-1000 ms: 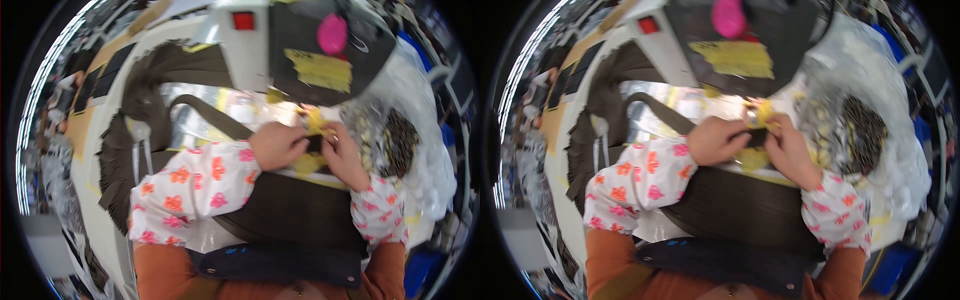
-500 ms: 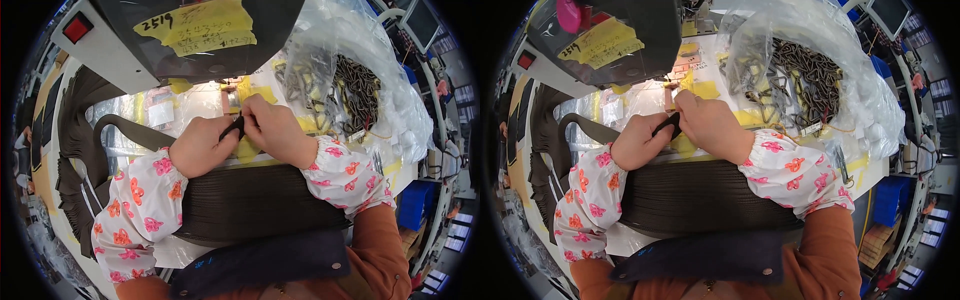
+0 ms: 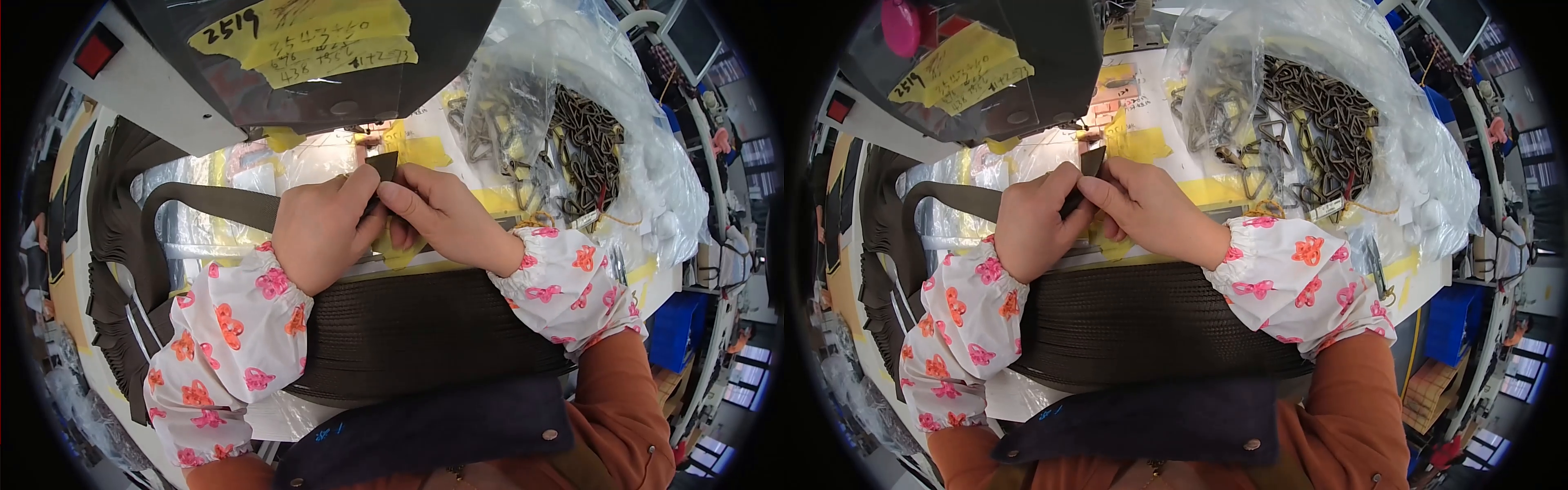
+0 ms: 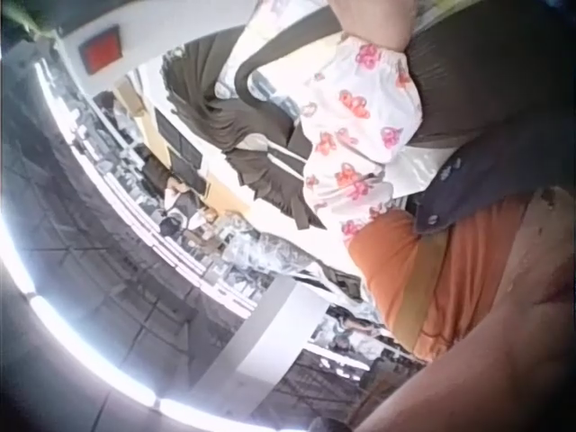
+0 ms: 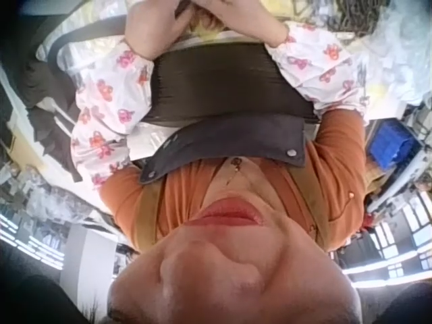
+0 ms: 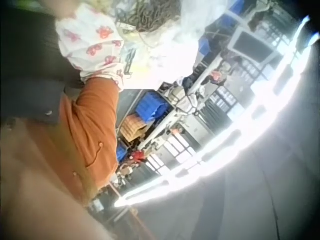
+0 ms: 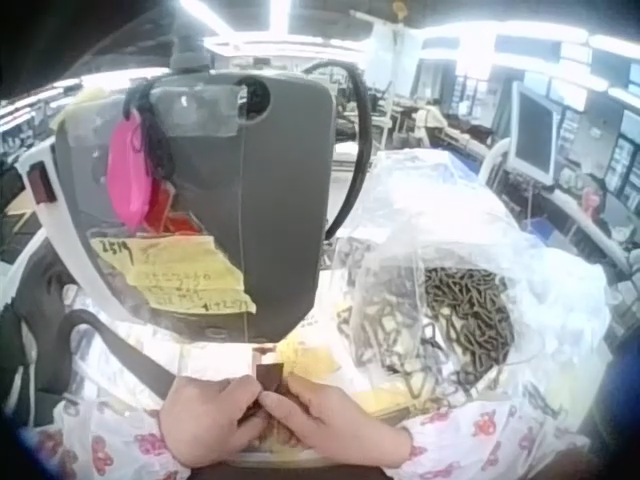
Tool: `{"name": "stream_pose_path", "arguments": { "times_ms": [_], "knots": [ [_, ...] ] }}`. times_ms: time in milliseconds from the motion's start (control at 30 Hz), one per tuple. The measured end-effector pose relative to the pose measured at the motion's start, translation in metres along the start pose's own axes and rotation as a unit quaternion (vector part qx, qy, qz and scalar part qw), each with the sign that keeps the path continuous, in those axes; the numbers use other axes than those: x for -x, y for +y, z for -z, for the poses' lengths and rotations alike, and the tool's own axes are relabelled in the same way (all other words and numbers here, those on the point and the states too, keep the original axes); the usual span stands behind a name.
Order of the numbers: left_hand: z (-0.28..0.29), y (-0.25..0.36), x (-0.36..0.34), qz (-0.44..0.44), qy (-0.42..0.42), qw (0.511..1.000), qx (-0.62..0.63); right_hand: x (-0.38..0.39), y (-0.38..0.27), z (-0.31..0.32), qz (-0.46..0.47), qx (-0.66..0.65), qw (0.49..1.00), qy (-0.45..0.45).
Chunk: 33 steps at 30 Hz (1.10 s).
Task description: Attaching metal buckles to straps using a sewing machine.
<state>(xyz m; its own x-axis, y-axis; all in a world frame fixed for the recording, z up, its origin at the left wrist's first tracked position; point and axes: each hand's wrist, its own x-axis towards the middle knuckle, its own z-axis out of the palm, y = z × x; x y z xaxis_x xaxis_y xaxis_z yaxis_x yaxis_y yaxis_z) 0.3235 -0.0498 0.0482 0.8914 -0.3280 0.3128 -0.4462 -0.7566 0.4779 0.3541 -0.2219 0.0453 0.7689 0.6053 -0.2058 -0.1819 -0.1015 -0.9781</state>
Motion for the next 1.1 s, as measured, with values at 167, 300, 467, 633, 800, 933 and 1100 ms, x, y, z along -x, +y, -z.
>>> {"name": "stream_pose_path", "arguments": {
  "times_ms": [167, 300, 467, 633, 800, 933, 1100],
  "knots": [
    [0.002, -0.006, 0.005, -0.094, 0.025, 0.992, 0.083, 0.001, 0.0, -0.002, -0.024, -0.041, 0.998, 0.035],
    [0.017, -0.015, 0.001, 0.055, -0.032, 0.974, 0.216, 0.0, -0.001, 0.006, -0.054, 0.016, 0.998, 0.005],
    [0.006, -0.007, 0.008, 0.14, -0.022, 0.928, 0.345, 0.0, -0.005, -0.006, -0.011, 0.052, 0.999, -0.007],
    [0.004, -0.008, 0.007, 0.201, -0.024, 0.911, 0.36, 0.004, -0.003, 0.001, 0.036, 0.134, 0.99, -0.012],
    [0.003, -0.007, 0.007, 0.079, 0.03, 0.965, 0.247, 0.004, -0.001, -0.005, -0.028, 0.02, 0.999, 0.006],
    [0.01, -0.004, 0.005, -0.105, 0.028, 0.993, -0.053, 0.001, 0.003, -0.002, -0.034, -0.005, 0.999, 0.013],
    [0.01, 0.009, 0.009, -0.175, 0.001, 0.951, -0.254, 0.001, 0.0, -0.01, -0.016, -0.068, 0.997, 0.041]
  ]
}}
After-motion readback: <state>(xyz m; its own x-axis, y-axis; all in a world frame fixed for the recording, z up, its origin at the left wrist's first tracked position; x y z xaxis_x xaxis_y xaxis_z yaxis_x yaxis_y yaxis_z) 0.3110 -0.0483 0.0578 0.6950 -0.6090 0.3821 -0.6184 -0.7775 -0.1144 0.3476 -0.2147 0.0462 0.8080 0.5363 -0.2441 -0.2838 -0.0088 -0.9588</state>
